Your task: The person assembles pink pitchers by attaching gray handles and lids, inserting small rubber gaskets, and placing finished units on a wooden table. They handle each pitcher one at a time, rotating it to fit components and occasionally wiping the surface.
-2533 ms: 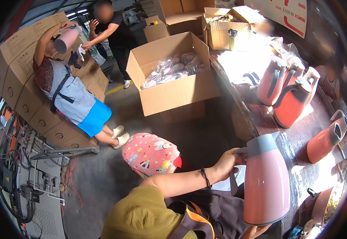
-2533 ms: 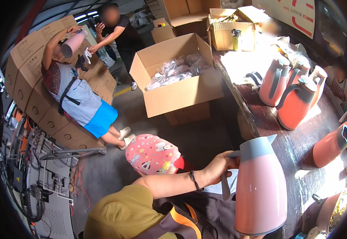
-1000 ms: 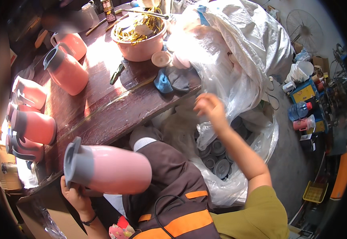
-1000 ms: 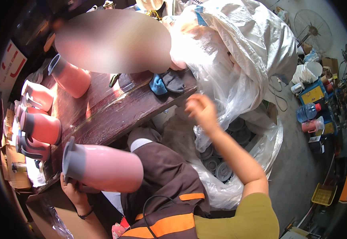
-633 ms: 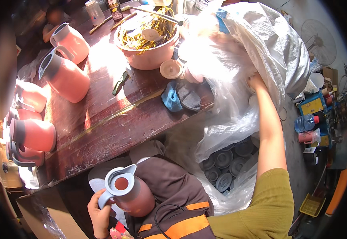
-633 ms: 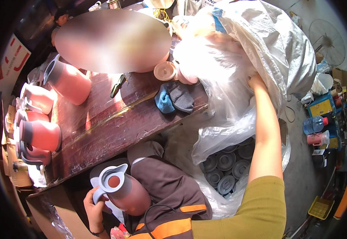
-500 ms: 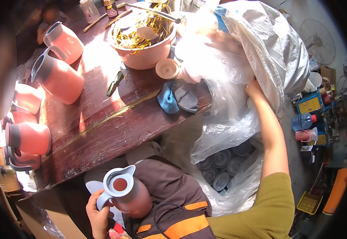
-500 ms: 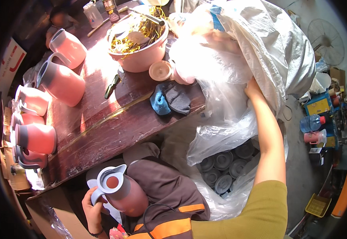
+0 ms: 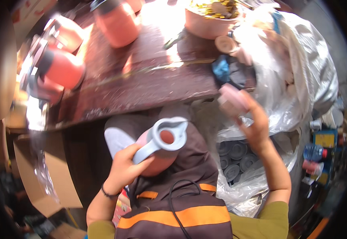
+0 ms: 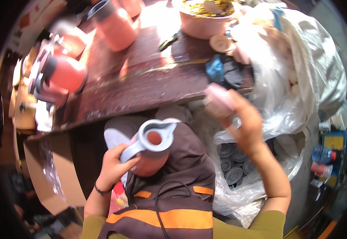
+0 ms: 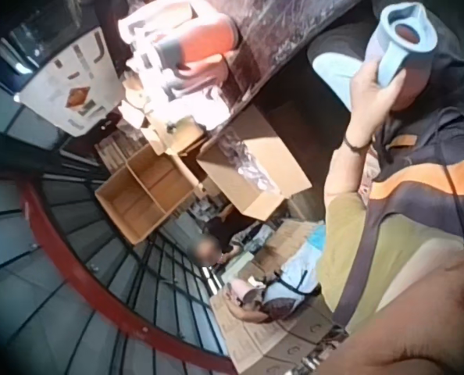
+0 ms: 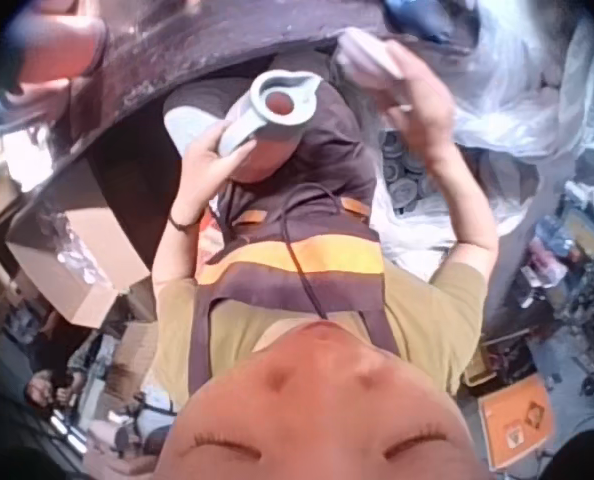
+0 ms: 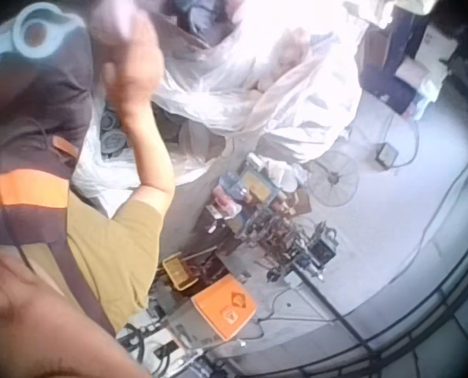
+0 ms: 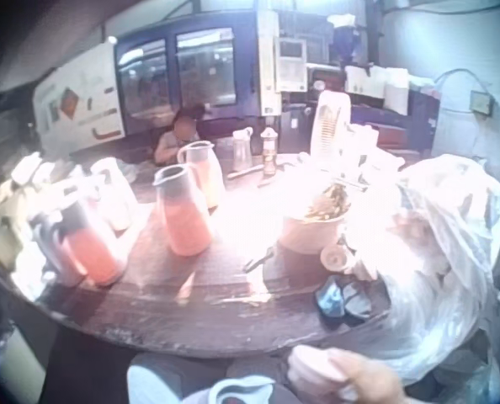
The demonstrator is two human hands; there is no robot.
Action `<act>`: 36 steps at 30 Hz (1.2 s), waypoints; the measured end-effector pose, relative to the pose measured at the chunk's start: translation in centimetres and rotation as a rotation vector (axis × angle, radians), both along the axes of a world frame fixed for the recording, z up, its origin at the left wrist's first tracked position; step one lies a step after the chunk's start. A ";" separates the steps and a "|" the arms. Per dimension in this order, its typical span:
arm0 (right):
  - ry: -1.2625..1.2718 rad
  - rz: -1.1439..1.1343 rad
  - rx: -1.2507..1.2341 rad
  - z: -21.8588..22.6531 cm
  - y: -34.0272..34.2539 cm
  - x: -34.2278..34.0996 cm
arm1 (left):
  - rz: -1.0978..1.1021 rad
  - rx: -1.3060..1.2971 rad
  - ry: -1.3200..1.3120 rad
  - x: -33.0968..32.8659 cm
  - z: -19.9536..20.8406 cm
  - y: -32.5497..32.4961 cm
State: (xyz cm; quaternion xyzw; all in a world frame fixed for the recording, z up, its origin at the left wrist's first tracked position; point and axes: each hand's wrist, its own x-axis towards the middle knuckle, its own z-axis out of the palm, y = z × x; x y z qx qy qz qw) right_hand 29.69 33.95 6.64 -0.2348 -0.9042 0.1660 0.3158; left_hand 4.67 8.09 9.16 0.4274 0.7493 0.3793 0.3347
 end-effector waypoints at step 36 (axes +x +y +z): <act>-0.200 0.166 -1.052 -6.6 -11.0 -9.6 | -0.274 0.291 0.337 4.7 -5.6 -4.3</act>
